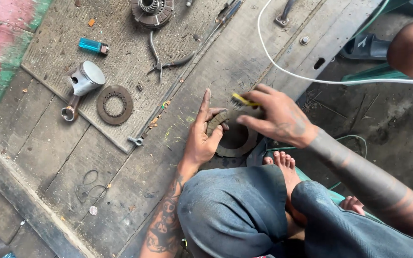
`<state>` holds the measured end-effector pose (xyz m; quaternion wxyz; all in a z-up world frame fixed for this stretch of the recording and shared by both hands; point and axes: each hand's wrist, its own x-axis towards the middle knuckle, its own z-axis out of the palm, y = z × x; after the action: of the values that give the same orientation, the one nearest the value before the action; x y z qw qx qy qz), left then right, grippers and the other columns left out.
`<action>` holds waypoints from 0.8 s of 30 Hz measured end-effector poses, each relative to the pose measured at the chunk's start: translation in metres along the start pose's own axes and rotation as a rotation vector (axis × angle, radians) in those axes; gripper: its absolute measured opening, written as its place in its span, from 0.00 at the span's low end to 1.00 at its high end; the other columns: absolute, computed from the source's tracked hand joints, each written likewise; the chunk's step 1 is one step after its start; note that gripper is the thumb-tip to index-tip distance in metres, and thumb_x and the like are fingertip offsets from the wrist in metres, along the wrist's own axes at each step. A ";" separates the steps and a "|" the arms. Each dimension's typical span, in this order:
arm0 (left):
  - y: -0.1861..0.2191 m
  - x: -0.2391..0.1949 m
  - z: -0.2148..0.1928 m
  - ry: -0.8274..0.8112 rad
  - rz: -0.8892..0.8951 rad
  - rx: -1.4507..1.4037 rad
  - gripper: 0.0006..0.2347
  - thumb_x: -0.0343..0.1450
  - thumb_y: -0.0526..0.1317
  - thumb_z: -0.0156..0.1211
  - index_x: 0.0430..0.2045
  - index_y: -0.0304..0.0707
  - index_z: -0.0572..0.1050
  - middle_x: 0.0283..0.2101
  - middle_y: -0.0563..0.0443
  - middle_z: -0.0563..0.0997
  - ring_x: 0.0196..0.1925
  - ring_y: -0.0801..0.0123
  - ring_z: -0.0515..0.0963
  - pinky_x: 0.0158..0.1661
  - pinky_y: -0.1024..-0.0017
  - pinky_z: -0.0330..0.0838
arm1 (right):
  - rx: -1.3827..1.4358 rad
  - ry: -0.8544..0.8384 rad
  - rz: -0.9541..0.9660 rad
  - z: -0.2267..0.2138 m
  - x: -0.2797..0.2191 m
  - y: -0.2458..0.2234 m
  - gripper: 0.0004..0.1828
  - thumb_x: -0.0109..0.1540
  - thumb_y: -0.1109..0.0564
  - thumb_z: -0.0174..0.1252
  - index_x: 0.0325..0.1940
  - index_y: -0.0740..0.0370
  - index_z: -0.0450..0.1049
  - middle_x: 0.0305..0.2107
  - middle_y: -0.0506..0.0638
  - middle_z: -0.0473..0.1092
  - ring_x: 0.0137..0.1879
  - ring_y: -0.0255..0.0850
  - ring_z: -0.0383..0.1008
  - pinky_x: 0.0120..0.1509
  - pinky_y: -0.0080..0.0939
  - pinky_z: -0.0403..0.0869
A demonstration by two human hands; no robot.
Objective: Scraping old gasket material from a circular motorcycle engine part using a small hand tool.
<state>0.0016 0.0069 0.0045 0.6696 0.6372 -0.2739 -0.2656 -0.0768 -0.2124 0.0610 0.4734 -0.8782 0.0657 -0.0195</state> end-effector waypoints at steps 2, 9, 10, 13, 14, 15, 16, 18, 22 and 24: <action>-0.001 0.000 0.000 -0.026 -0.018 0.035 0.36 0.69 0.25 0.49 0.75 0.36 0.45 0.52 0.30 0.78 0.42 0.57 0.84 0.43 0.62 0.83 | -0.132 -0.146 0.055 0.007 0.005 -0.003 0.17 0.58 0.50 0.64 0.47 0.59 0.75 0.36 0.60 0.70 0.43 0.68 0.74 0.44 0.67 0.74; 0.002 0.000 0.001 -0.042 0.001 0.082 0.35 0.69 0.26 0.49 0.75 0.36 0.45 0.53 0.31 0.78 0.40 0.61 0.84 0.41 0.64 0.82 | -0.185 -0.122 0.080 0.012 0.013 0.014 0.09 0.62 0.54 0.61 0.36 0.62 0.74 0.30 0.56 0.70 0.39 0.65 0.76 0.38 0.62 0.74; 0.002 0.000 0.001 -0.037 0.002 0.042 0.35 0.69 0.26 0.47 0.75 0.36 0.45 0.53 0.30 0.78 0.41 0.60 0.83 0.42 0.64 0.82 | -0.124 -0.159 0.092 0.011 0.012 0.012 0.09 0.62 0.54 0.59 0.35 0.63 0.72 0.29 0.58 0.70 0.40 0.66 0.76 0.39 0.62 0.74; -0.007 -0.001 0.001 -0.037 -0.003 -0.015 0.35 0.70 0.25 0.46 0.75 0.37 0.44 0.54 0.30 0.76 0.43 0.59 0.83 0.45 0.63 0.82 | -0.110 -0.238 0.113 0.006 0.012 0.006 0.12 0.62 0.53 0.59 0.33 0.65 0.70 0.30 0.61 0.71 0.41 0.68 0.75 0.40 0.64 0.73; -0.011 -0.002 0.002 -0.040 -0.010 -0.034 0.35 0.70 0.25 0.46 0.76 0.37 0.44 0.55 0.30 0.75 0.45 0.59 0.83 0.47 0.63 0.82 | -0.157 -0.283 0.120 0.004 0.013 0.003 0.14 0.60 0.52 0.62 0.33 0.66 0.70 0.31 0.63 0.72 0.41 0.69 0.75 0.41 0.67 0.73; -0.007 -0.002 0.002 -0.041 -0.008 -0.034 0.35 0.70 0.25 0.46 0.76 0.37 0.44 0.55 0.30 0.75 0.45 0.59 0.83 0.47 0.63 0.82 | -0.158 -0.282 0.120 0.002 0.013 0.004 0.14 0.60 0.52 0.62 0.33 0.66 0.70 0.31 0.63 0.72 0.41 0.69 0.75 0.41 0.67 0.73; -0.003 -0.001 0.001 -0.037 0.006 -0.033 0.35 0.71 0.25 0.47 0.76 0.38 0.43 0.57 0.32 0.75 0.44 0.61 0.82 0.45 0.67 0.81 | -0.079 -0.211 0.180 -0.001 0.013 0.005 0.13 0.63 0.53 0.59 0.30 0.65 0.71 0.25 0.61 0.70 0.34 0.62 0.74 0.39 0.60 0.72; -0.001 0.001 0.001 -0.034 0.023 -0.032 0.35 0.71 0.25 0.47 0.76 0.40 0.43 0.59 0.33 0.75 0.44 0.62 0.81 0.44 0.71 0.81 | -0.002 -0.137 0.238 -0.004 0.014 0.022 0.13 0.65 0.54 0.56 0.28 0.63 0.72 0.19 0.58 0.68 0.28 0.55 0.73 0.37 0.53 0.70; -0.011 0.001 -0.001 0.027 0.025 -0.117 0.35 0.72 0.24 0.47 0.76 0.40 0.40 0.63 0.33 0.69 0.46 0.62 0.80 0.41 0.71 0.82 | 0.217 0.039 0.304 -0.003 0.011 0.048 0.16 0.70 0.55 0.55 0.28 0.60 0.72 0.17 0.47 0.68 0.27 0.37 0.68 0.35 0.38 0.67; -0.014 0.001 -0.002 0.041 0.020 -0.155 0.34 0.73 0.23 0.45 0.76 0.40 0.41 0.61 0.33 0.69 0.46 0.63 0.79 0.40 0.72 0.83 | 0.224 0.053 0.316 -0.004 0.008 0.042 0.16 0.71 0.53 0.55 0.29 0.60 0.73 0.17 0.46 0.69 0.25 0.36 0.68 0.35 0.36 0.68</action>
<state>0.0035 0.0066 -0.0094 0.7250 0.5860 -0.2453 -0.2661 -0.0733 -0.2399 0.0276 0.5636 -0.7978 0.2126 0.0250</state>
